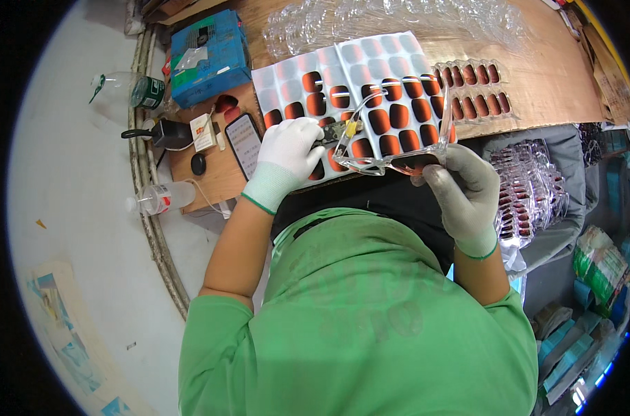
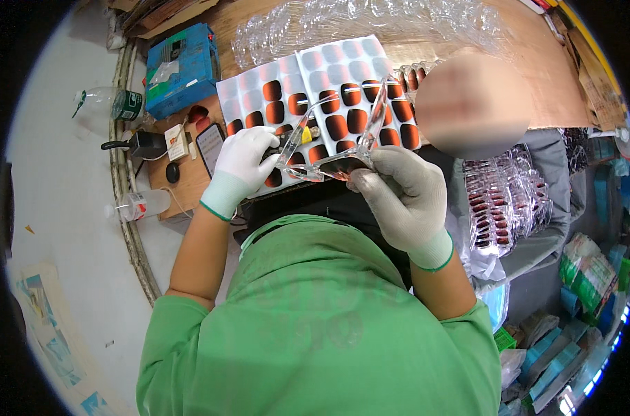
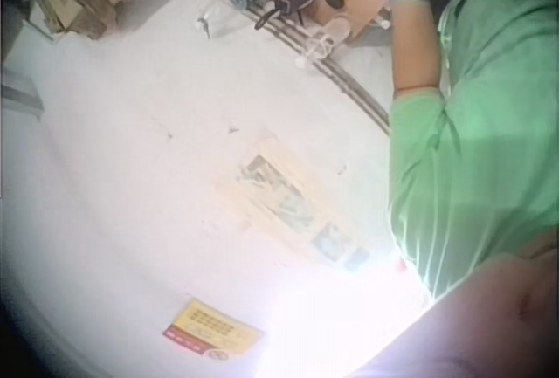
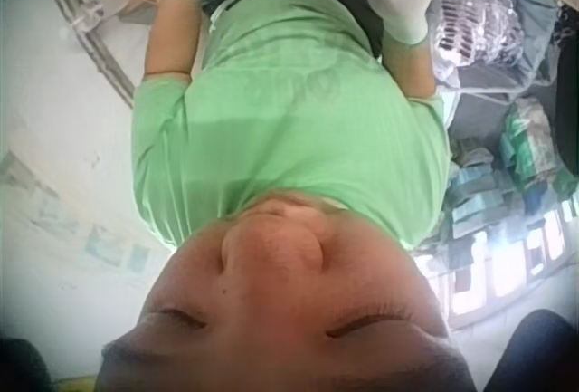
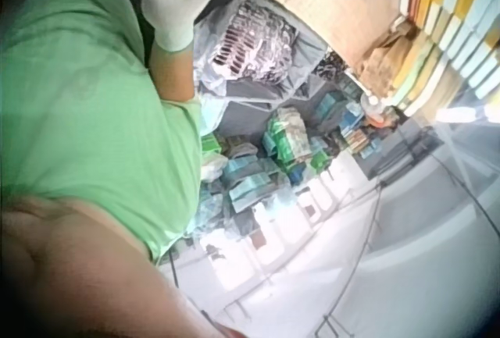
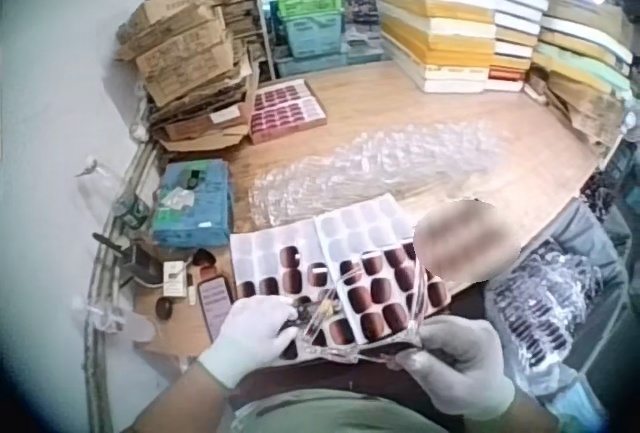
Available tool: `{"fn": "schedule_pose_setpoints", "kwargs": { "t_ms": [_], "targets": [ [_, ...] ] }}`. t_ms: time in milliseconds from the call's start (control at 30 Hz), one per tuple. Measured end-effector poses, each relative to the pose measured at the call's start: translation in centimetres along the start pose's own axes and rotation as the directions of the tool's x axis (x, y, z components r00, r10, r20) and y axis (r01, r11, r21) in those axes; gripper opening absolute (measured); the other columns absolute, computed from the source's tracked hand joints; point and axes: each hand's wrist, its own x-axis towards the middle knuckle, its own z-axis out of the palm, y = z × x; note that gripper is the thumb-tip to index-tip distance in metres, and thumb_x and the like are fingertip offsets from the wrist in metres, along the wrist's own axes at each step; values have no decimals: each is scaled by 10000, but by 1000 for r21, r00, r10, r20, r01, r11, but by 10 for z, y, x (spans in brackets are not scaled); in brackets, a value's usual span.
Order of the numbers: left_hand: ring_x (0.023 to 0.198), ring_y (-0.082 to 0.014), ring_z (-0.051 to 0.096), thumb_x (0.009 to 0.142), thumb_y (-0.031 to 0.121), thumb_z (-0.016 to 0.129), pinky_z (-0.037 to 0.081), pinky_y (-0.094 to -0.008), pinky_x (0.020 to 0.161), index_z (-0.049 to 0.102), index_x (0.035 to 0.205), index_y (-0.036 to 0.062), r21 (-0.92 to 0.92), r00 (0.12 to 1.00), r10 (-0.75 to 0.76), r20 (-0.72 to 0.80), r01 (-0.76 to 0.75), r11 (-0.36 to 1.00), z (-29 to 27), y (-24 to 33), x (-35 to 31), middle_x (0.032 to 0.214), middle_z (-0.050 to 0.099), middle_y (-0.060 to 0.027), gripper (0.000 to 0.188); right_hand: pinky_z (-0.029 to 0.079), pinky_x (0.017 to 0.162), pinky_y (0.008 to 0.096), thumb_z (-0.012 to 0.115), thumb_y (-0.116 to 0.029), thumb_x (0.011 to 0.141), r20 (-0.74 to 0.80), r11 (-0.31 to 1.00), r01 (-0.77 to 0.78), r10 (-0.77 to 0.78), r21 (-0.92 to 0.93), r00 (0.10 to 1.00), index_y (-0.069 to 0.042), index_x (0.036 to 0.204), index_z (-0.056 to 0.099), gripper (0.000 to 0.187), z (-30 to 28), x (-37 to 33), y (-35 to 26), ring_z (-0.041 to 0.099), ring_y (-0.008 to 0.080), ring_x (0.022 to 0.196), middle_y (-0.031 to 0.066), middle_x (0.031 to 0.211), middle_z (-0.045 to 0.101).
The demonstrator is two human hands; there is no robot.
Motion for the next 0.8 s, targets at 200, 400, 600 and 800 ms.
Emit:
{"fn": "schedule_pose_setpoints", "kwargs": {
  "t_ms": [200,400,600,800],
  "targets": [
    [980,-354,637,825,128,732,478,-477,831,609,926,70,-21,996,34,-87,-36,999,2,7,-9,1110,690,-119,169,538,706,258,633,33,890,-21,1000,5,-4,9,1000,110,1026,695,169,-13,-4,4,682,134,777,131,889,710],
    [970,-347,649,794,78,754,480,-474,838,592,927,63,-41,978,111,-174,-120,992,9,22,-41,1109,694,-128,210,529,704,253,643,24,883,-112,994,-48,59,99,992,107,1017,699,167,-8,-7,4,669,129,770,127,879,704],
    [1070,-365,633,773,113,773,488,-465,916,624,1065,37,-63,977,75,-201,-90,994,7,23,-45,1194,674,-155,337,524,681,254,658,26,880,4,997,70,-70,-41,998,98,1024,695,166,-7,-4,7,673,135,759,144,878,711],
    [1133,-411,604,870,234,737,471,-480,996,554,1317,-44,-529,937,196,-289,-327,783,-50,75,-34,1243,622,-234,557,514,637,262,707,33,843,141,979,160,-142,-129,980,63,980,689,142,4,0,-3,672,161,707,158,861,712]
  ]
}}
